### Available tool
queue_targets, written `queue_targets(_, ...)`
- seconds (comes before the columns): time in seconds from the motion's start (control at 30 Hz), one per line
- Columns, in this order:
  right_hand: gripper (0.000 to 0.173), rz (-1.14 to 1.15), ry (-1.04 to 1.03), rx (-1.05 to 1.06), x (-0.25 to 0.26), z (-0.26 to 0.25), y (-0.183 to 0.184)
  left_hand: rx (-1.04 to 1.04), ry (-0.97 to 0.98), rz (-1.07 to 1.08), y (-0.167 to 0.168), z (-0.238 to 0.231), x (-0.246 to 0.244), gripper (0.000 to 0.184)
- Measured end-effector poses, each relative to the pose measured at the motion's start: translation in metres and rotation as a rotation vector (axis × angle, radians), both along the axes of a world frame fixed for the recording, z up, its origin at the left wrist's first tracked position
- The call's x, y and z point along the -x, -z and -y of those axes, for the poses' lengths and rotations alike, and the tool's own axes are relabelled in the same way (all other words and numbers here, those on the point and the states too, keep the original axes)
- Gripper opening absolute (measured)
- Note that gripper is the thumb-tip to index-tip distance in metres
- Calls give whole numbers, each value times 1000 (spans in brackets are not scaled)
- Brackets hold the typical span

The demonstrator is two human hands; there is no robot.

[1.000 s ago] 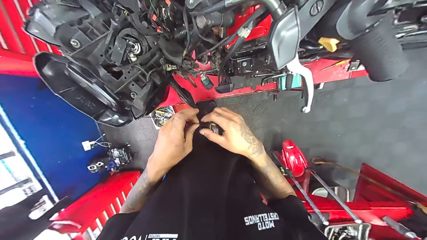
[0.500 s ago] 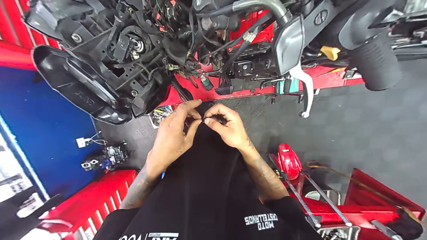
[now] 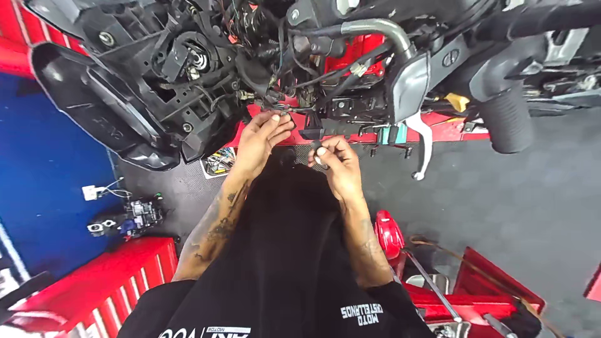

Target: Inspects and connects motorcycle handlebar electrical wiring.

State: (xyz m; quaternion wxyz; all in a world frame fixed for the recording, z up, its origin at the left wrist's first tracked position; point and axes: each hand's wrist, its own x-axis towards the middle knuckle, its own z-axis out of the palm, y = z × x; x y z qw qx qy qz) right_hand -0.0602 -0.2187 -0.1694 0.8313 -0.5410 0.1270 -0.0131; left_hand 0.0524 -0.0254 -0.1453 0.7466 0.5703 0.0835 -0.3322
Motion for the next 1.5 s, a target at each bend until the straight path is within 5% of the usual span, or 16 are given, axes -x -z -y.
queue_targets(0.2, 28, -79, 148, -57, -17, 27, 4, 79, -271, -169, -11, 38, -5, 34)
queue_targets(0.37, 49, 146, 161, 93, -56, 16, -8, 35, -346, -166, -9, 52, -2, 33)
queue_targets(0.73, 47, 264, 163, -43, -64, -7, -10, -89, -125, -375, -4, 54, -26, 16)
queue_targets(1.03, 48, 266, 146, -265, -66, -13, -12, 606, -192, -116, 27, 7, 7, 31)
queue_targets(1.37, 50, 267, 51, -341, -71, -9, -11, 800, -148, -116, 34, 20, -1, 17)
queue_targets(1.5, 52, 292, 26, -299, -72, -4, -12, 726, -73, -276, 30, 18, -8, 35)
